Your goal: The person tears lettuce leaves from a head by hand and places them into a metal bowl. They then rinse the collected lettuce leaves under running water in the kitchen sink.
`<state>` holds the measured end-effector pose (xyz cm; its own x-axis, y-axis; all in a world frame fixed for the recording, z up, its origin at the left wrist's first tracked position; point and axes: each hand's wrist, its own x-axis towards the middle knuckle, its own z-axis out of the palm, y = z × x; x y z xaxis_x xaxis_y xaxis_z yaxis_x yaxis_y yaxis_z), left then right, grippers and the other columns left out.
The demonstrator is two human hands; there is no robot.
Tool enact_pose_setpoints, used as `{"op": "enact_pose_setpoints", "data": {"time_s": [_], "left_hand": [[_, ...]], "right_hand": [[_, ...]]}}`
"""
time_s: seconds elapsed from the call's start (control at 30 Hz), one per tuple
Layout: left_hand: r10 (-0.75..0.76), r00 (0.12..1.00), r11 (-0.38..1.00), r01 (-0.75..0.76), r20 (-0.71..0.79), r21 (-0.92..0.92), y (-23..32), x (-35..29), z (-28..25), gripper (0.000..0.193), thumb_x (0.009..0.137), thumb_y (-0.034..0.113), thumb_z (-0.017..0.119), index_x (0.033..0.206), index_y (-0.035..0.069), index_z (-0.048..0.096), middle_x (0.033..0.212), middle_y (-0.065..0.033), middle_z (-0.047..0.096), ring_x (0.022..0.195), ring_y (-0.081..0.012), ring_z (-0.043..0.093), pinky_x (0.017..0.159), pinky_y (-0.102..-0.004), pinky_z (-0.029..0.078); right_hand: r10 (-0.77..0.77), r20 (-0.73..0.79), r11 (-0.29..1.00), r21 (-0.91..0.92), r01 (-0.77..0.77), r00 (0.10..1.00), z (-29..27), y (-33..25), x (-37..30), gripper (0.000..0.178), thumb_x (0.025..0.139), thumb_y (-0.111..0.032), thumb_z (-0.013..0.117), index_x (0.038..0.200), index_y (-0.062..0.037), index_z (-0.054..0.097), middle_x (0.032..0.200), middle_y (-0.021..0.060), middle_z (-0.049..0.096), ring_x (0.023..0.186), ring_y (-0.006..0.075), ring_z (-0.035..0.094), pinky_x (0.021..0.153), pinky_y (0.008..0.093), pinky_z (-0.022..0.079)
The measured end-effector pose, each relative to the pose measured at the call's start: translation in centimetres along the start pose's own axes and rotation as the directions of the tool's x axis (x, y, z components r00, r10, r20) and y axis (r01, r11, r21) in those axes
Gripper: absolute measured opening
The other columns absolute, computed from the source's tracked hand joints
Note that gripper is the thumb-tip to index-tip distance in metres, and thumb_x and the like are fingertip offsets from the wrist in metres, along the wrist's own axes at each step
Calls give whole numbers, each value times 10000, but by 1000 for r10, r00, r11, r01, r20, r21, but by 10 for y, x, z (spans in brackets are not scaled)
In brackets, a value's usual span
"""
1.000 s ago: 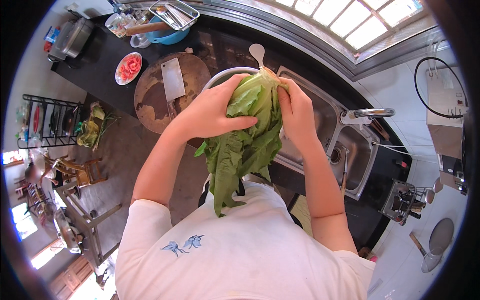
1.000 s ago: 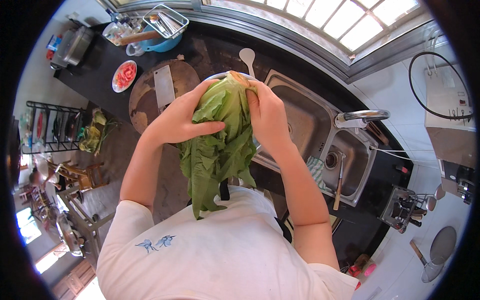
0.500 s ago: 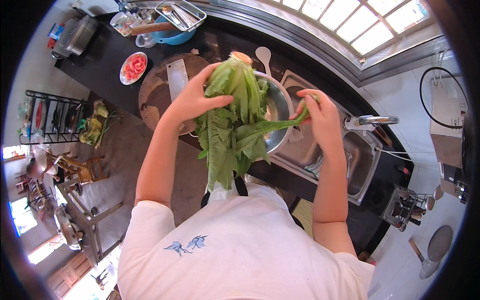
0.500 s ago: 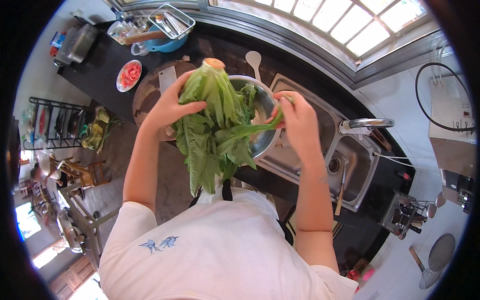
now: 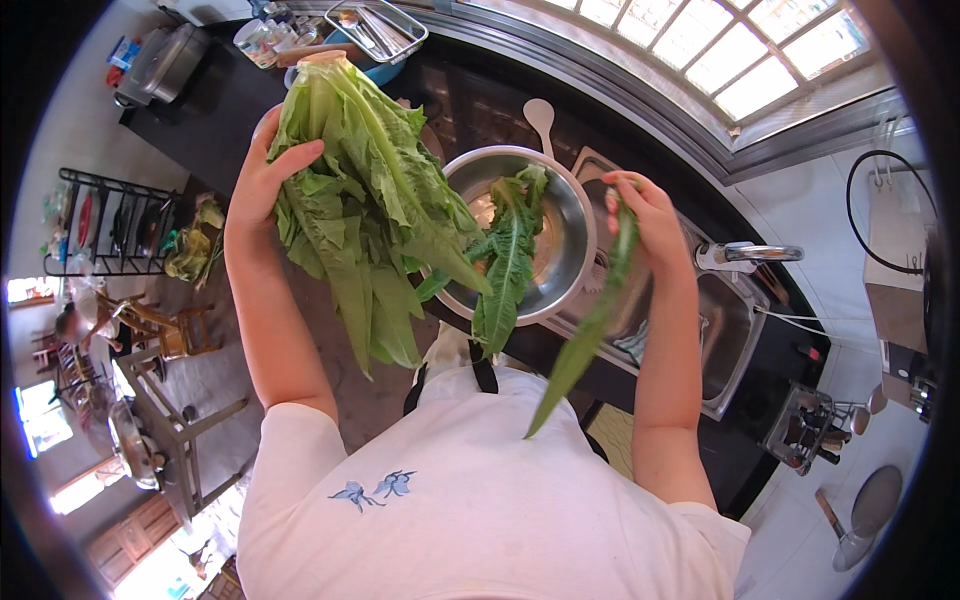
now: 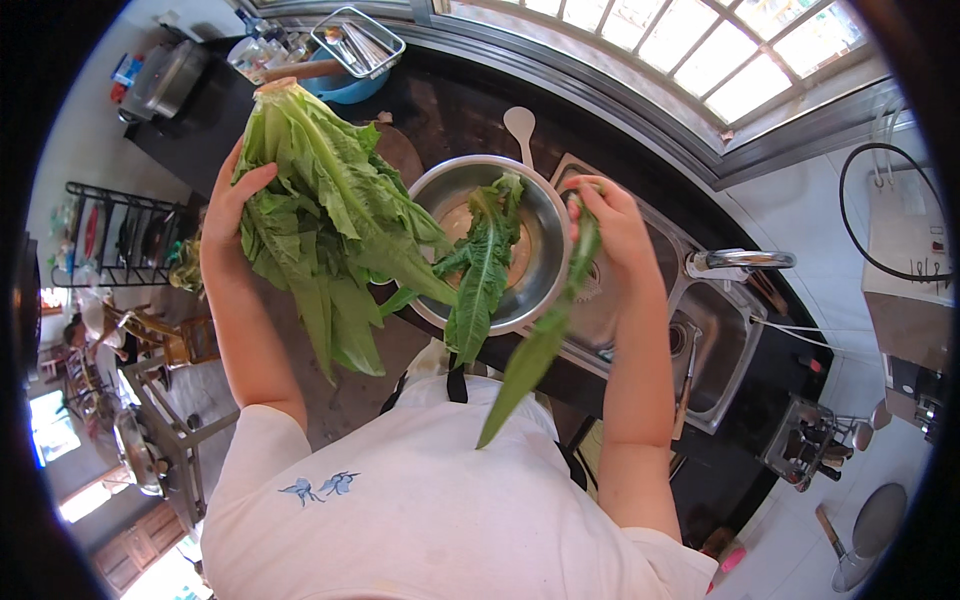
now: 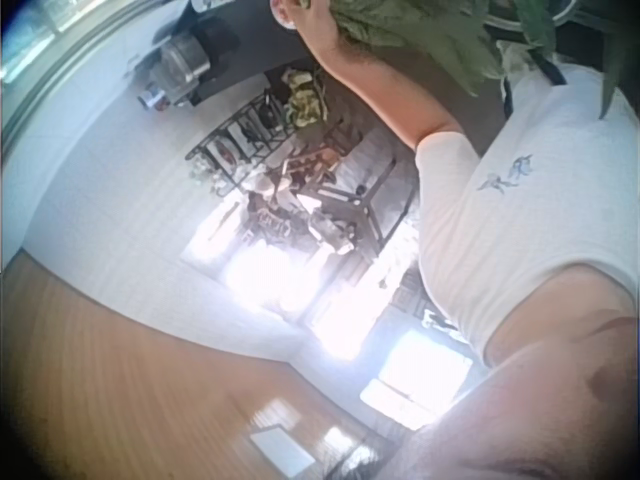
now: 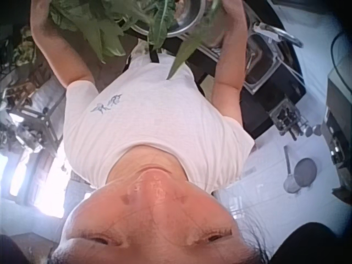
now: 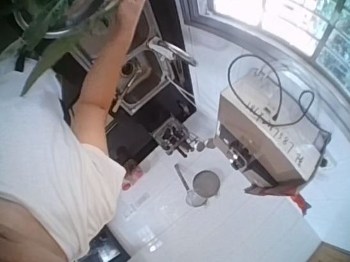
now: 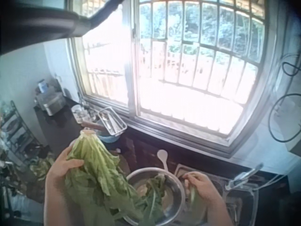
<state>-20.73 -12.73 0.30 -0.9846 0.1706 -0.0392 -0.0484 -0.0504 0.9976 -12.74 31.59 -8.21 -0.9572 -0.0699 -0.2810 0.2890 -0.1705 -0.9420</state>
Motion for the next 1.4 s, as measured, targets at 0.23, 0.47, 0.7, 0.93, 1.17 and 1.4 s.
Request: {"op": "enact_pose_setpoints", "data": {"time_s": [0.23, 0.47, 0.7, 0.93, 1.17, 1.4], "left_hand": [[-99, 990, 977, 116, 102, -181, 15, -4, 34, 602, 780, 75, 695, 1338, 4, 481, 1111, -82, 636, 984, -175, 627, 849, -295, 498], [-91, 949, 969, 14, 301, 249, 8, -5, 67, 576, 790, 234, 750, 1257, -8, 516, 1121, -69, 614, 1000, -149, 593, 869, -284, 475], [-89, 875, 886, -149, 477, 439, 16, -6, 103, 627, 756, 161, 723, 1297, -24, 465, 1142, -70, 579, 1046, -141, 541, 932, -288, 430], [44, 865, 870, -279, 499, 407, 15, -7, 127, 624, 666, 198, 732, 1204, -31, 512, 1033, -139, 636, 952, -207, 617, 835, -325, 492], [38, 903, 731, -317, 428, 605, 16, -14, 167, 696, 651, 291, 722, 1220, -29, 479, 1026, -210, 630, 965, -346, 625, 846, -383, 499], [-28, 905, 721, -276, 425, 636, 9, -20, 178, 702, 643, 254, 725, 1240, -13, 467, 1024, -208, 632, 970, -342, 625, 846, -376, 496]], "right_hand": [[-182, -117, 808, -584, 80, 976, 46, 66, 83, 481, 970, -331, 519, 1311, 5, 472, 1123, 195, 604, 1005, 228, 617, 847, 325, 483], [-318, 202, 888, -278, 366, 926, 141, -27, 31, 892, 834, -489, 677, 1444, 28, 284, 1321, 216, 507, 1234, 254, 500, 1026, 347, 389], [-180, 296, 891, -356, 283, 938, 126, -58, 0, 884, 717, -268, 813, 1411, 15, 342, 1239, 147, 555, 1136, 215, 558, 972, 331, 448], [-357, 202, 701, -588, 404, 912, 107, -64, -19, 710, 715, -152, 677, 1349, 41, 421, 1200, 197, 581, 1085, 301, 590, 923, 366, 470], [-564, 17, 521, -768, 372, 826, 106, -52, -22, 519, 785, -73, 570, 1278, 57, 472, 1118, 263, 598, 1004, 412, 591, 875, 431, 475], [-627, -25, 460, -818, 344, 779, 107, -41, -19, 381, 819, 31, 482, 1194, 16, 545, 1055, 235, 615, 981, 410, 592, 843, 433, 474]]}}
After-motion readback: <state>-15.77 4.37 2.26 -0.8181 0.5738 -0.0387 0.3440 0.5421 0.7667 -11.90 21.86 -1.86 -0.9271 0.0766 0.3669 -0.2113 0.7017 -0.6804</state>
